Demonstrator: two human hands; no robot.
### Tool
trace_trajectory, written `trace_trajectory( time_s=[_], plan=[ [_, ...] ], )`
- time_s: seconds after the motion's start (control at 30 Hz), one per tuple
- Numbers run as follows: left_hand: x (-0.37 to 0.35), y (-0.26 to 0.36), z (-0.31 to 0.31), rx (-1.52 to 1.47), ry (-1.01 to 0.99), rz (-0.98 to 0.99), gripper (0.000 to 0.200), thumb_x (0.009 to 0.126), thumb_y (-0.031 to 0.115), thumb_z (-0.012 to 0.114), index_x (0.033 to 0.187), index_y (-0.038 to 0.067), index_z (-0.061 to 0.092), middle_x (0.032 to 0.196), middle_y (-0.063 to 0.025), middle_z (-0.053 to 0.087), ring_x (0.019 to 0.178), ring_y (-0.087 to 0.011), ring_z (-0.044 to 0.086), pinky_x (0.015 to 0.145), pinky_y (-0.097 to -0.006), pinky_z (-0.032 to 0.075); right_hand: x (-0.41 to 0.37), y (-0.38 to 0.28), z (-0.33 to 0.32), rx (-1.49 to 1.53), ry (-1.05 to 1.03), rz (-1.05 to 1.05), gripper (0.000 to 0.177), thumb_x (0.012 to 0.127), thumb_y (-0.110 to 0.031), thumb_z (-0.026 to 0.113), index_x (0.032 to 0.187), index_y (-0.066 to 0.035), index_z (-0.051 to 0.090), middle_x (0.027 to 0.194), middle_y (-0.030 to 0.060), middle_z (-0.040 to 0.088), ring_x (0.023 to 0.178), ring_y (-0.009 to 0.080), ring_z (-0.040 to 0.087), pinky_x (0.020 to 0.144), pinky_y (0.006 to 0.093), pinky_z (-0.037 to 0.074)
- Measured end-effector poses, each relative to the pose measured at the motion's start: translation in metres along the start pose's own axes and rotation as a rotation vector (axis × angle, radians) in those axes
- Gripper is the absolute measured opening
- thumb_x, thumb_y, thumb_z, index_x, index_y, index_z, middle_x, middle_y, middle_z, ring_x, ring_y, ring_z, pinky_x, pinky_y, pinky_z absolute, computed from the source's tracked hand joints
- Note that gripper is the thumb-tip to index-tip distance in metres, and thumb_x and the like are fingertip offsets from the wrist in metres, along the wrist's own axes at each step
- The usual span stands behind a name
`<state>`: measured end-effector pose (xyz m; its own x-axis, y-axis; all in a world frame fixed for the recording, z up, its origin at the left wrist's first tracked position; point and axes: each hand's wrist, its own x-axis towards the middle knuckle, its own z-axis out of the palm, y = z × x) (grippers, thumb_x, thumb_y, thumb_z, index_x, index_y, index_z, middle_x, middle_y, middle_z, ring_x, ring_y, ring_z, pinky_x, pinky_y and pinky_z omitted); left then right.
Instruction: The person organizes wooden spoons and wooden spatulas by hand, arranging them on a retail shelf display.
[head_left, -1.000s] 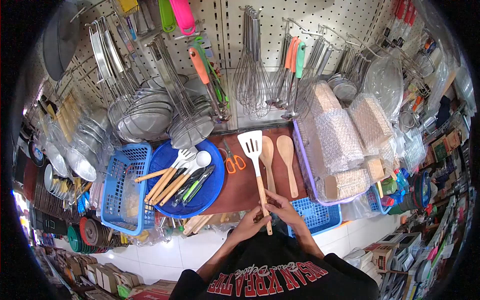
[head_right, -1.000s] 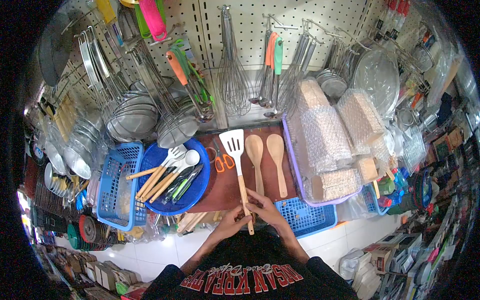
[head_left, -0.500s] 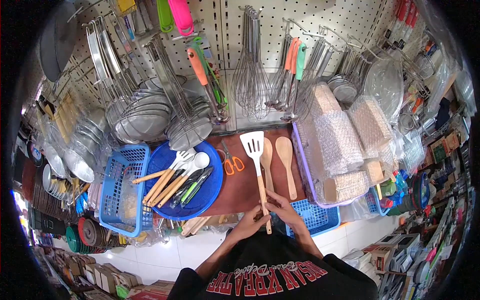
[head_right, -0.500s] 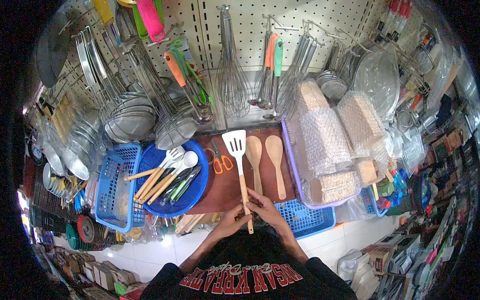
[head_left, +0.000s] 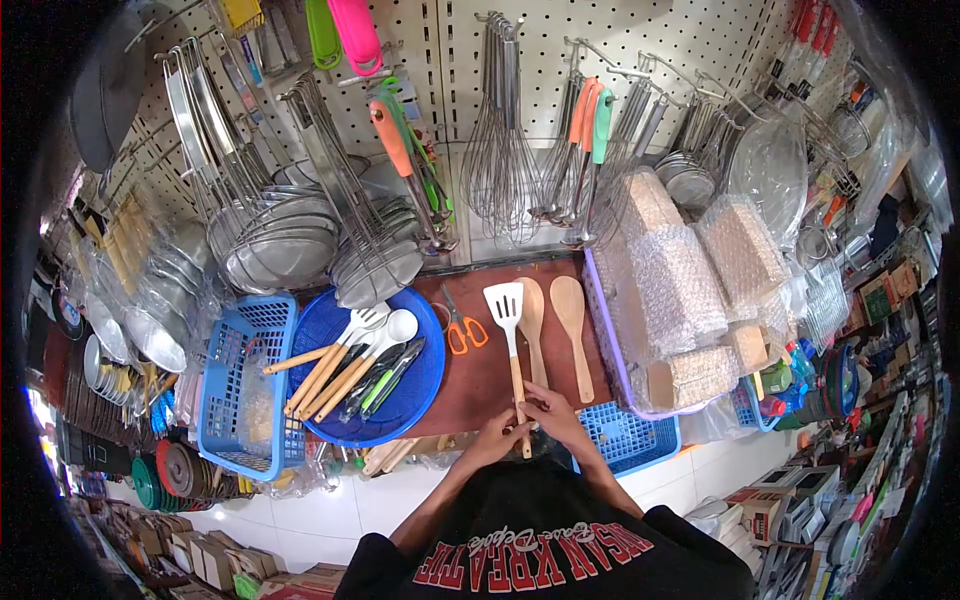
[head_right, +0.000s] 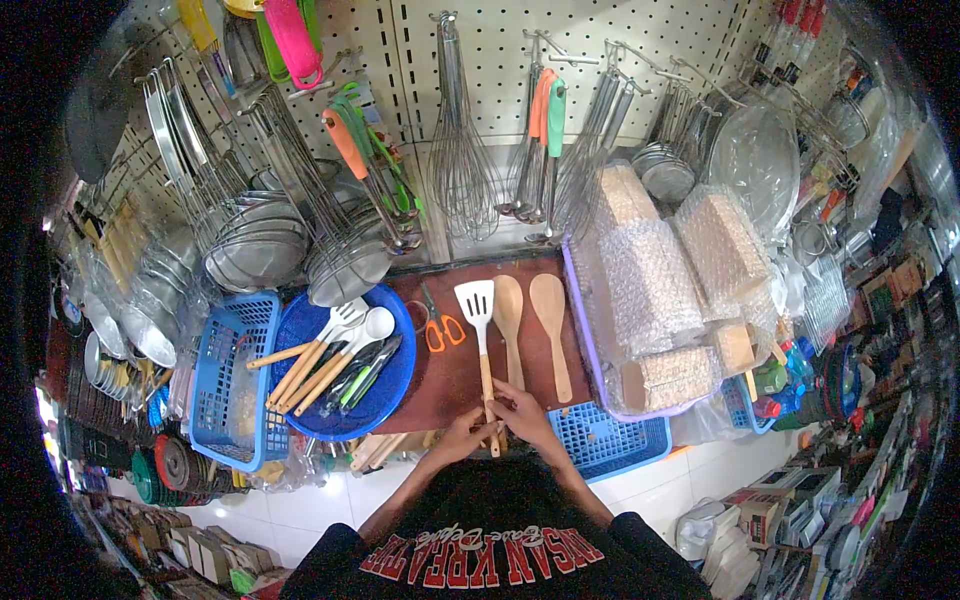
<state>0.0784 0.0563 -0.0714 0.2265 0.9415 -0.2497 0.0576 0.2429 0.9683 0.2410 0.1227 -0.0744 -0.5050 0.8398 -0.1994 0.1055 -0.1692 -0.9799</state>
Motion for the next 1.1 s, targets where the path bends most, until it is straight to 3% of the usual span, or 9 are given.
trace_trajectory(
  time_s=[0.17, 0.27, 0.37, 0.67, 0.77, 0.87, 0.97, 1.1],
  plan=[
    [0.023, -0.057, -0.003, 0.232, 0.091, 0.04, 0.029, 0.093, 0.021, 0.058, 0.111, -0.001, 0.056, 0.094, -0.0146, 0.067, 0.084, -0.0223, 0.068, 0.075, -0.0356, 0.052, 0.019, 0.03, 0.0, -0.225, 0.03, 0.004, 0.058, 0.083, -0.017, 0.072, 0.132, 0.004, 0.049, 0.106, 0.0139, 0.066, 0.1, 0.0181, 0.062, 0.083, 0.0297, 0.05],
    [0.029, -0.041, -0.007, 0.204, 0.04, -0.199, 0.03, 0.093, 0.024, 0.058, 0.111, 0.0, 0.057, 0.098, -0.018, 0.067, 0.094, -0.0285, 0.067, 0.08, -0.0377, 0.051, 0.031, 0.039, 0.004, -0.221, 0.096, 0.065, 0.06, 0.08, -0.02, 0.075, 0.13, 0.003, 0.051, 0.106, 0.019, 0.067, 0.103, 0.0229, 0.064, 0.083, 0.0316, 0.052],
    [0.037, -0.056, -0.007, 0.325, 0.15, -0.056, 0.031, 0.092, 0.026, 0.06, 0.108, 0.0, 0.058, 0.099, -0.0208, 0.067, 0.094, -0.0314, 0.067, 0.078, -0.0399, 0.051, 0.032, 0.008, 0.01, -0.254, 0.106, 0.124, 0.061, 0.079, -0.02, 0.075, 0.131, 0.001, 0.051, 0.111, 0.022, 0.066, 0.106, 0.0263, 0.064, 0.083, 0.0332, 0.053],
    [0.046, -0.04, -0.018, 0.43, 0.218, -0.129, 0.027, 0.09, 0.023, 0.062, 0.102, -0.001, 0.06, 0.088, -0.0194, 0.068, 0.074, -0.0273, 0.07, 0.065, -0.0393, 0.054, 0.069, 0.063, 0.016, -0.451, 0.175, 0.121, 0.058, 0.077, -0.016, 0.075, 0.128, 0.0, 0.054, 0.113, 0.0217, 0.065, 0.106, 0.0273, 0.064, 0.087, 0.0336, 0.052],
    [0.046, -0.032, -0.022, 0.355, 0.212, -0.122, 0.022, 0.091, 0.02, 0.061, 0.098, -0.001, 0.059, 0.081, -0.0167, 0.067, 0.068, -0.0252, 0.069, 0.059, -0.0375, 0.053, 0.069, 0.033, 0.021, -0.44, 0.145, 0.14, 0.057, 0.077, -0.015, 0.075, 0.128, 0.0, 0.054, 0.112, 0.023, 0.065, 0.105, 0.0276, 0.065, 0.086, 0.0336, 0.052],
    [0.047, -0.01, -0.024, 0.287, 0.197, -0.282, 0.029, 0.084, 0.01, 0.06, 0.11, -0.002, 0.06, 0.102, -0.026, 0.064, 0.101, -0.0403, 0.061, 0.084, -0.0452, 0.047, 0.08, 0.056, 0.021, -0.549, 0.214, 0.105, 0.057, 0.076, -0.015, 0.076, 0.127, 0.001, 0.054, 0.111, 0.024, 0.065, 0.103, 0.0287, 0.065, 0.085, 0.0342, 0.053],
    [0.05, -0.021, -0.023, 0.367, 0.226, -0.218, 0.025, 0.091, 0.018, 0.059, 0.107, -0.001, 0.056, 0.084, -0.0181, 0.066, 0.076, -0.0282, 0.069, 0.066, -0.0376, 0.053, 0.087, 0.061, 0.02, -0.558, 0.212, 0.105, 0.055, 0.077, -0.015, 0.074, 0.125, 0.002, 0.055, 0.11, 0.0238, 0.065, 0.103, 0.0301, 0.065, 0.085, 0.0356, 0.052],
    [0.055, -0.045, -0.022, 0.384, 0.349, -0.064, 0.03, 0.091, 0.017, 0.058, 0.114, -0.001, 0.052, 0.097, -0.0225, 0.065, 0.095, -0.0355, 0.065, 0.08, -0.0425, 0.05, 0.09, 0.052, 0.023, -0.543, 0.236, 0.069, 0.048, 0.077, -0.013, 0.071, 0.12, 0.003, 0.058, 0.108, 0.0238, 0.065, 0.101, 0.0322, 0.065, 0.085, 0.0372, 0.053]
  ],
)
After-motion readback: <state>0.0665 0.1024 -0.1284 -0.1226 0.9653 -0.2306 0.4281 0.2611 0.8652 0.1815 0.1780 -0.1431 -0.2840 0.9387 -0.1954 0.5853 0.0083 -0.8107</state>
